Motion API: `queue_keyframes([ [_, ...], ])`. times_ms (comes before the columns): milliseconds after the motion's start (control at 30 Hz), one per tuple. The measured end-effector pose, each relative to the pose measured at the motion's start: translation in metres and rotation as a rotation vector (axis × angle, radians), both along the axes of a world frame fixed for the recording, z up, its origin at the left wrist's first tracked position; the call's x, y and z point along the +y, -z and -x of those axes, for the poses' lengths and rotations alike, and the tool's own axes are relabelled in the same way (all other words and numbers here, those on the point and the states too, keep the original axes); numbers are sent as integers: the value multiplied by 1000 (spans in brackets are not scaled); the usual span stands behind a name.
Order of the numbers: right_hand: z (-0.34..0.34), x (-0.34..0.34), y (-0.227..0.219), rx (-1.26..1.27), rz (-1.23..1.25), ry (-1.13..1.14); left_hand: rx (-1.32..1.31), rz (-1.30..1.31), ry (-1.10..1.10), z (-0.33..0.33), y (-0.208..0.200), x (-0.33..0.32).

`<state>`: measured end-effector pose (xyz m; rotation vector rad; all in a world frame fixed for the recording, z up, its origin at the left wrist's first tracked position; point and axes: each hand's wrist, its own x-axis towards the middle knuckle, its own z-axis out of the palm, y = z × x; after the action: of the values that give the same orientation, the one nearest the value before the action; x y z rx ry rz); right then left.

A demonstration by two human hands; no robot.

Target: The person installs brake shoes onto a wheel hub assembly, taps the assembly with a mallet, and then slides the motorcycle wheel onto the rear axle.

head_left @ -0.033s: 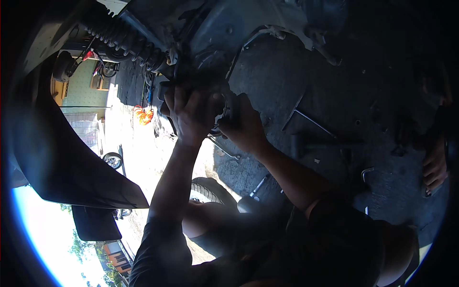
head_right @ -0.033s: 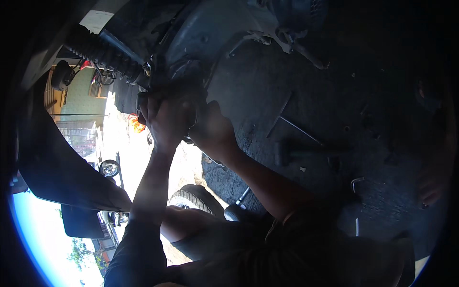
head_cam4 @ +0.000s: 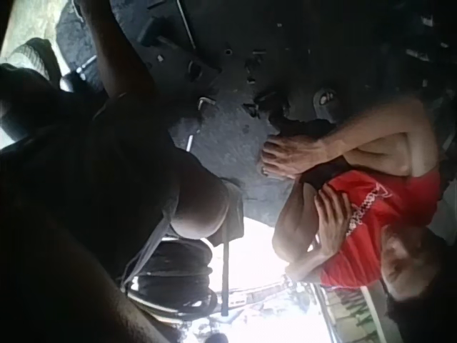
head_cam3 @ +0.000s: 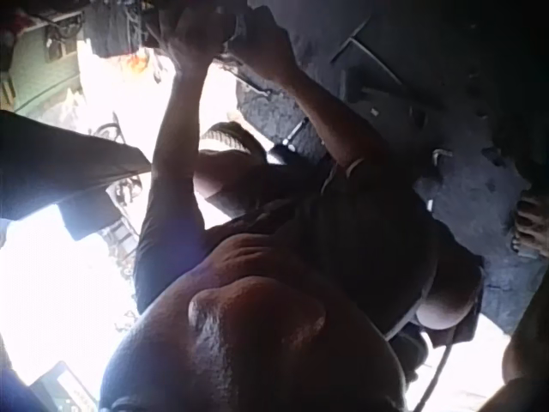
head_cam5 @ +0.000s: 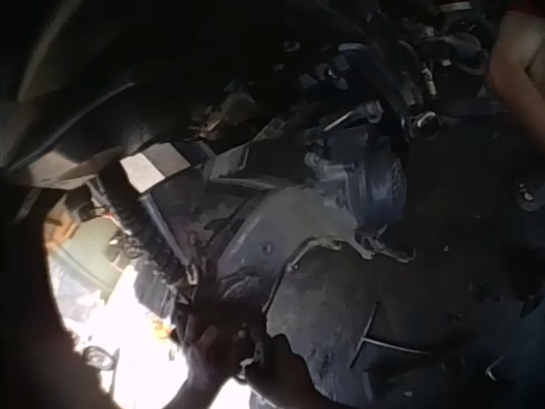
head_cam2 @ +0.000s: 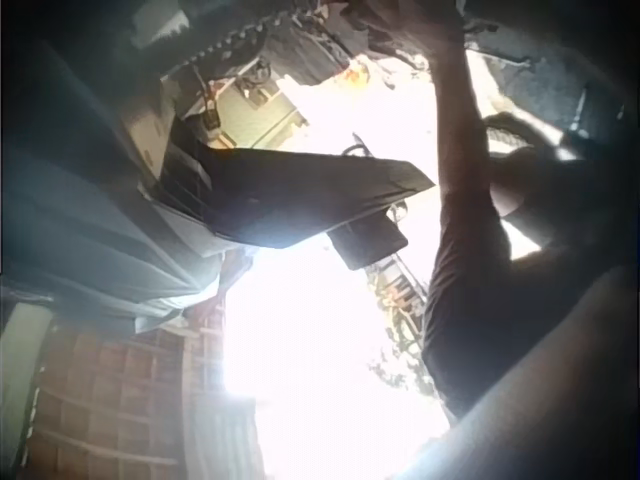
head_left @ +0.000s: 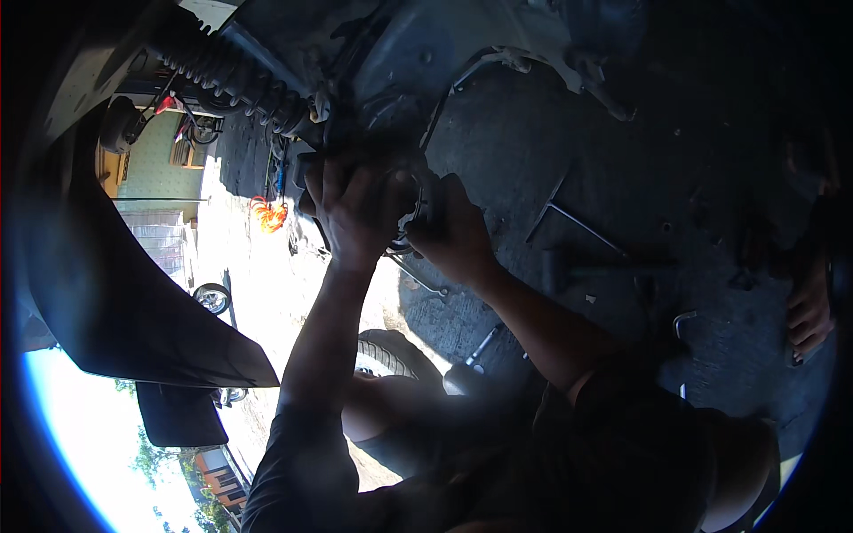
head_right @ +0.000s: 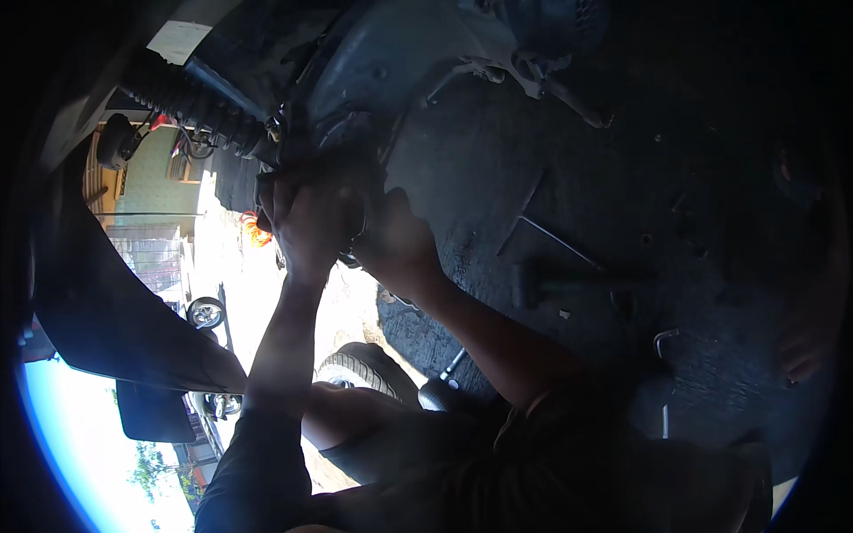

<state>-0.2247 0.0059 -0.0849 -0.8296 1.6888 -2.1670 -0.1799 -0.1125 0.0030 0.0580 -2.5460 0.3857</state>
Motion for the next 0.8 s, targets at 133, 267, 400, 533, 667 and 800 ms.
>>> queue_keyframes([
  [133, -2, 1, -4, 33, -104, 5, -27, -29, -34, 1, 0, -4],
  [267, -1, 4, -6, -67, -85, -35, -12, -7, -31, 8, -1, 6],
  [400, 1, 4, -12, 0, -115, 8, 5, 51, -29, 12, -3, 10],
  [533, -6, -1, -5, 45, -41, 77, -191, 92, 11, 7, -5, -2],
  [667, -1, -8, -1, 5, 113, 104, -207, -109, 134, 9, -14, -2],
  [800, 6, -19, 4, 308, -13, 222, -377, -219, 174, 7, -26, -6],
])
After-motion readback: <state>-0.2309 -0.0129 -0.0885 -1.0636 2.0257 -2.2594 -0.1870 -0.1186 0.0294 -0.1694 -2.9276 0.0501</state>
